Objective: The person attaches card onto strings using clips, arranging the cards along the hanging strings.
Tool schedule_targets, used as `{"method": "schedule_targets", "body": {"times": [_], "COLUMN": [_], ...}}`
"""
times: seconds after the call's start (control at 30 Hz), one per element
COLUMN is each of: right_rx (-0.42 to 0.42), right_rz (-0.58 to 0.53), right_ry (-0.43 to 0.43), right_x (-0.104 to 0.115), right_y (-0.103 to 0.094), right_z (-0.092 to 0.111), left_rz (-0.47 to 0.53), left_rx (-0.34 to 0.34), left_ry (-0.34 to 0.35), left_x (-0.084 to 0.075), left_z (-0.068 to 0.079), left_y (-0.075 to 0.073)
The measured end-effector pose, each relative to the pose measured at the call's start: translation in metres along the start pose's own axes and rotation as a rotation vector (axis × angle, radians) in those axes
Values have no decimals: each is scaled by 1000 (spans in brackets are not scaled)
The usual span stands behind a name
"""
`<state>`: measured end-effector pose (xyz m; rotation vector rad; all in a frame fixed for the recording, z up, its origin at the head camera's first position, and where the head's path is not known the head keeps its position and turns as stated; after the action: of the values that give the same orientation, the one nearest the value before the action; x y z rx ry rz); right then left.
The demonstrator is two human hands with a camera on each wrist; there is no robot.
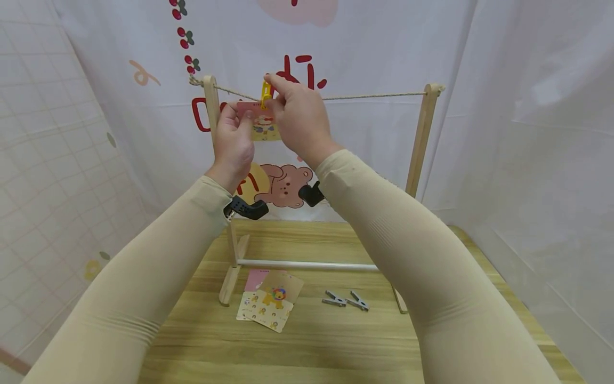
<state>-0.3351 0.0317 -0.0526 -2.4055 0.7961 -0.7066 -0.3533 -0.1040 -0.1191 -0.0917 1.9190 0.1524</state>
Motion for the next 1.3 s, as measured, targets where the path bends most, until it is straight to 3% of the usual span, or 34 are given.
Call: {"method": "schedule_targets", "body": {"times": [0.27, 0.5, 0.7, 1.03, 1.3], "right_rx": [-13, -29, -65, -90, -82], "right_rz": [-39, -68, -44, -62, -78], "right_ry": [-9, -26, -62, -76, -70], "right_x": [-3, -7, -13, -36, -55], "right_y": [-1, -4, -9, -12, -10], "right_z": [3, 9, 17, 37, 51], "left_rz": [10, 79, 74, 30, 32], "left_rx": [8, 47, 24, -5, 35], "left_ry": [10, 33, 32, 3, -3], "left_x": [-2, -5, -7, -5, 0], "left_z": [2, 4, 6, 9, 15], "left_y": [2, 6, 5, 6, 7]}}
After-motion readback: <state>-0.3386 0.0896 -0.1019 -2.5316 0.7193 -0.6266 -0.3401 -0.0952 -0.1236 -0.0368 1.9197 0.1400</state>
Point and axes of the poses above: each hand's wrist, its own z-axis away from the middle knuckle, its own y-axis out of the palm, x = y × z, the point moved 8 cm from there along -z, towards the middle knuckle, and after that the axes turned 11 degrees about -y, right-handed, at the moved point
